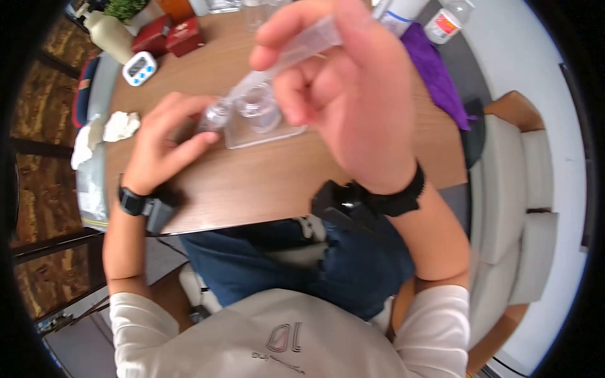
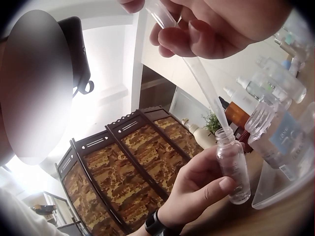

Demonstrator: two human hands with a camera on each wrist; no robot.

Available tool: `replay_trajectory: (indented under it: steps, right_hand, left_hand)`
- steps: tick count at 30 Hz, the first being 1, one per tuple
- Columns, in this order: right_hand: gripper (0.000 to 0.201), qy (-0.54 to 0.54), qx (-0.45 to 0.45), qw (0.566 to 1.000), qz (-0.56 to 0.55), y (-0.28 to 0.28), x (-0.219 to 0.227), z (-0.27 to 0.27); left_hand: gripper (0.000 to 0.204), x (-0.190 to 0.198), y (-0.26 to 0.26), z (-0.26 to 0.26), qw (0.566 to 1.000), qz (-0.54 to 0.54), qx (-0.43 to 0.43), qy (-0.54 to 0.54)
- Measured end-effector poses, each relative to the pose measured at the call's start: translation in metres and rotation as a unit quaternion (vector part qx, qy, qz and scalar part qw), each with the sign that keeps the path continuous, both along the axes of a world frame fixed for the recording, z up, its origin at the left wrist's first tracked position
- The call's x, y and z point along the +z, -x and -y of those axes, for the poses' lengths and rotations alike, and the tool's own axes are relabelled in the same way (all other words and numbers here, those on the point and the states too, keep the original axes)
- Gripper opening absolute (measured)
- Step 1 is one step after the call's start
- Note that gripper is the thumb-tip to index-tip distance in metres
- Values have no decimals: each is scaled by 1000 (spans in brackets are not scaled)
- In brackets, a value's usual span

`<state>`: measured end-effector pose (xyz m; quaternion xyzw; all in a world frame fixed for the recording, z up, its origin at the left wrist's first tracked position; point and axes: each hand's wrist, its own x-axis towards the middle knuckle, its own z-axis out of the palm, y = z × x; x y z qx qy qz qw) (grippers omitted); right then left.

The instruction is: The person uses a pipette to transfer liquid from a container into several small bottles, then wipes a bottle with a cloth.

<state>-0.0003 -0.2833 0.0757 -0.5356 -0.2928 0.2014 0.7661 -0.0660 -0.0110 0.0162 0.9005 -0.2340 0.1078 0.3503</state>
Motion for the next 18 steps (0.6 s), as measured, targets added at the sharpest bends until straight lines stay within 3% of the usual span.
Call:
replay_trajectory:
  steps: [7, 10, 12, 18]
  right_hand:
    - [64, -113, 72, 991, 21, -13, -24, 7]
    - [57, -103, 68, 991, 60, -13, -24, 6]
    - [52, -149, 22, 988, 20, -9, -25, 2]
    - [47, -137, -8, 990, 15, -3, -24, 4]
  left_hand:
    - [38, -7, -1, -5, 999, 30, -1, 18]
    - [39, -9, -2, -5, 998, 52, -6, 18]
    - [40, -11, -3, -7, 998, 57, -18, 18]
    - [40, -15, -1, -8, 997, 57, -21, 44]
